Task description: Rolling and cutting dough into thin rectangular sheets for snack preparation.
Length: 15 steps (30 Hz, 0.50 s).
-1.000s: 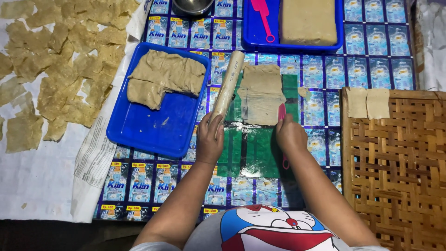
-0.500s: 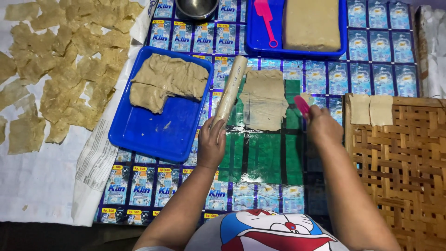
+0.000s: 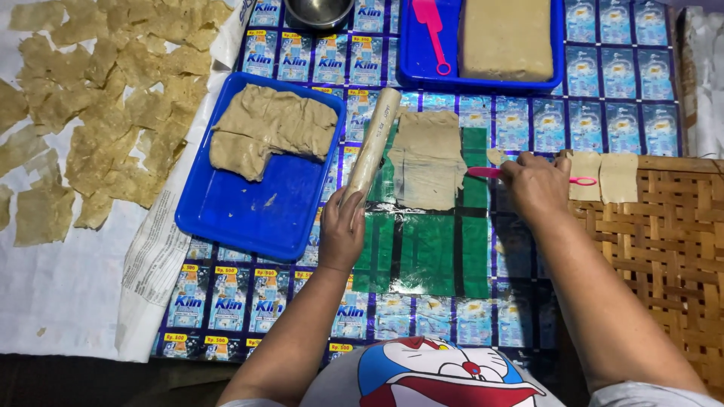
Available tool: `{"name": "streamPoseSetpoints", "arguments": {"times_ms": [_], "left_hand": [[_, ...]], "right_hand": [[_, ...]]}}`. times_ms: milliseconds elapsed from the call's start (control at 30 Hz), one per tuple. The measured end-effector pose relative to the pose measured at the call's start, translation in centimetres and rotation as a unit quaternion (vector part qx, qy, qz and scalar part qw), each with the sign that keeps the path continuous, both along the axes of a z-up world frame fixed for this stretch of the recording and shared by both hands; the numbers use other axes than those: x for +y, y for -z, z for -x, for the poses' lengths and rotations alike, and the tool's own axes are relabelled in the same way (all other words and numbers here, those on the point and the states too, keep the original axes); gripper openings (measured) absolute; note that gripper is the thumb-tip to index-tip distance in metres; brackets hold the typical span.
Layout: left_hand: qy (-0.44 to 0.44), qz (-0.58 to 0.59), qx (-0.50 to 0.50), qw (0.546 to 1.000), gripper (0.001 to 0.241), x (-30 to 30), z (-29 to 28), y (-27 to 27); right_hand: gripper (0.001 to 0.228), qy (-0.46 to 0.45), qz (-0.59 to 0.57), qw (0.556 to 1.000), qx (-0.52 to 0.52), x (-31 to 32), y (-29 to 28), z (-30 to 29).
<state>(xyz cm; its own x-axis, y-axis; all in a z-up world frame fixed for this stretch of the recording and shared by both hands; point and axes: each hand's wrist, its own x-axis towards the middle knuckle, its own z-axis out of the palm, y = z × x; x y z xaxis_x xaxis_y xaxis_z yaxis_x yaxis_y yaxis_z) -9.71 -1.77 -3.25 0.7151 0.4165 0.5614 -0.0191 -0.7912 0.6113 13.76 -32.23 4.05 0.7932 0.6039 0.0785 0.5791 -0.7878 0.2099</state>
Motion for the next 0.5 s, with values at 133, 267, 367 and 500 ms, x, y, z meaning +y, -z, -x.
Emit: {"name": "streamPoseSetpoints", "arguments": {"times_ms": [133,267,367,500], "left_hand": [[-0.001,0.004,-0.001,1.0,0.034,-0.1,0.0,-0.1],[-0.007,0.002,-0.001,1.0,0.034,0.0,0.0,0.1],[-0.009,0.0,0.002,1.0,0.034,-0.1,0.1,0.1],[-0.012,-0.003,0.003,1.0,0.033,-0.1,0.0,0.1]], "right_hand": [[0.014,-0.015,0.018,1.0,-0.011,0.4,0.6,-0.4],[0.014,-0.055,-0.008,0.997,-0.058,1.2,1.5,-0.6],[0.013,-0.071,-0.022,0.995,-0.069,1.6,1.6,-0.5],[0.013,-0.082,-0.041,0.992,-0.083,2.3,1.8,-0.6]]}}
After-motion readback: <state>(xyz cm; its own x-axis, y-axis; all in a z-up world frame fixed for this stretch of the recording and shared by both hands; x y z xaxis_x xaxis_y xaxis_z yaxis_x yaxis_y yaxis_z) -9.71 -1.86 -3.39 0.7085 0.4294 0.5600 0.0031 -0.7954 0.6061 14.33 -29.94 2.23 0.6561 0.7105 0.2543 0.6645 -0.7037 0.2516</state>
